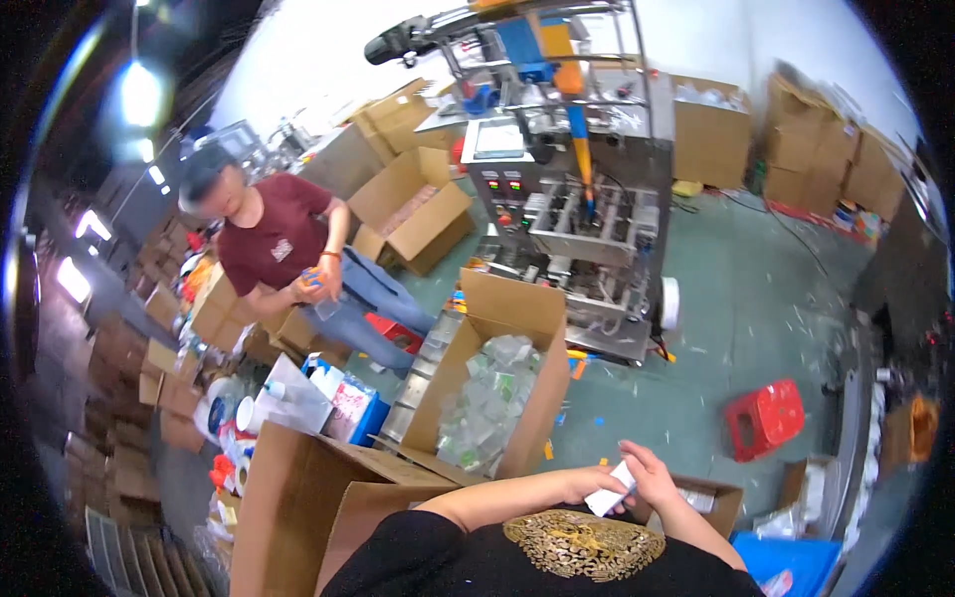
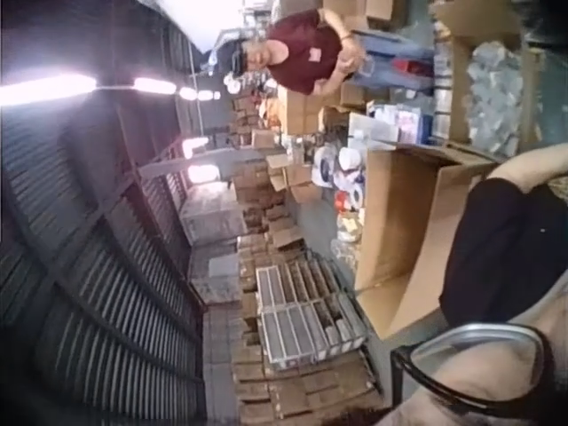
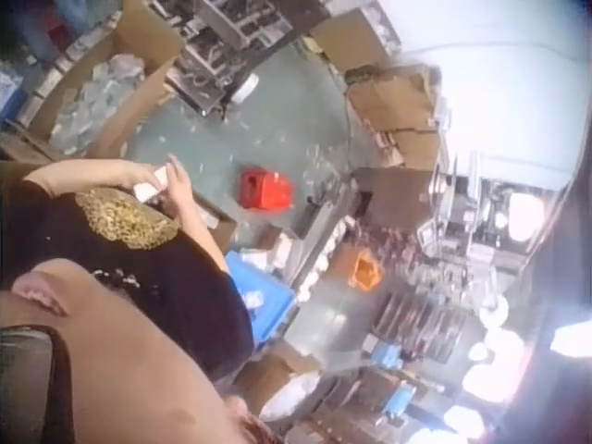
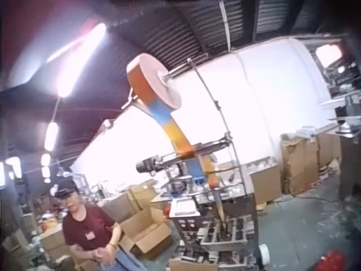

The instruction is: Packing small items into plastic bags, sealing them, and placing them into cardboard boxes for shipping.

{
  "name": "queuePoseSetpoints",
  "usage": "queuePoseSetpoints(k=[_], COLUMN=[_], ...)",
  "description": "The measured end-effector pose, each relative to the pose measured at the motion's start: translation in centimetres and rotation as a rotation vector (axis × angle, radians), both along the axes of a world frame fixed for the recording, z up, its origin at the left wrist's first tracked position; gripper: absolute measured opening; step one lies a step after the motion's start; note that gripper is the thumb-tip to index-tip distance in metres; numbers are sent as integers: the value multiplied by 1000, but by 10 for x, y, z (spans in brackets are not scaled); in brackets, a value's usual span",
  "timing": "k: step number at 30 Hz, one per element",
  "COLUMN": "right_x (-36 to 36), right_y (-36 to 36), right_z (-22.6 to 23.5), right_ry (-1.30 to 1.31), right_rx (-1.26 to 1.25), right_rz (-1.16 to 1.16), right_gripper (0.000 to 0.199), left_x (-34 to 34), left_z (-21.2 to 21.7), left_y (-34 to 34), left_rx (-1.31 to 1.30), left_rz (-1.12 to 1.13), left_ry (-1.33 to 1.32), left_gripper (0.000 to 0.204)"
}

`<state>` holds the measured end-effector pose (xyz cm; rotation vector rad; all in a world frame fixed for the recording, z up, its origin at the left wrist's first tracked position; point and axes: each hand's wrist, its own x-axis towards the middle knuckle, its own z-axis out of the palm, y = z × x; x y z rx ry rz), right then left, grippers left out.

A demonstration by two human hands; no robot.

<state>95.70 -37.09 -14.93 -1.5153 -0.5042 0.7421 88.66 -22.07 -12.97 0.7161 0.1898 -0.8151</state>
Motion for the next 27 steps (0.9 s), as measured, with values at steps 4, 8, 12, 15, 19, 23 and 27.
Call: queuePoseSetpoints(k=[4,8,12,15,19,23,27], right_x=[43,70,88,104,151,192,234], right_y=[-4,-12,-6,5,35,76,110], right_z=[22,24,32,15,34,22,-18], right_ry=[209,169,45,-27,-118,-22,29], right_rx=[-4,-69,8,31,-41,46,-13], right_rz=[30,155,187,198,318,53,-35], right_gripper=[33,36,41,42,49,54,57], left_x=[47,72,98,117,157,212,214], left_z=[1,-8,-22,-18,-7,-24,7], left_y=[-3,-9,-2,12,38,93,176], left_rx=[45,-73,-95,-38,-3,264,224], left_rz=[29,83,-40,10,139,333,719], left_ry=[72,146,259,116,-41,-242,-46], left_gripper=[26,33,32,28,23,26,27])
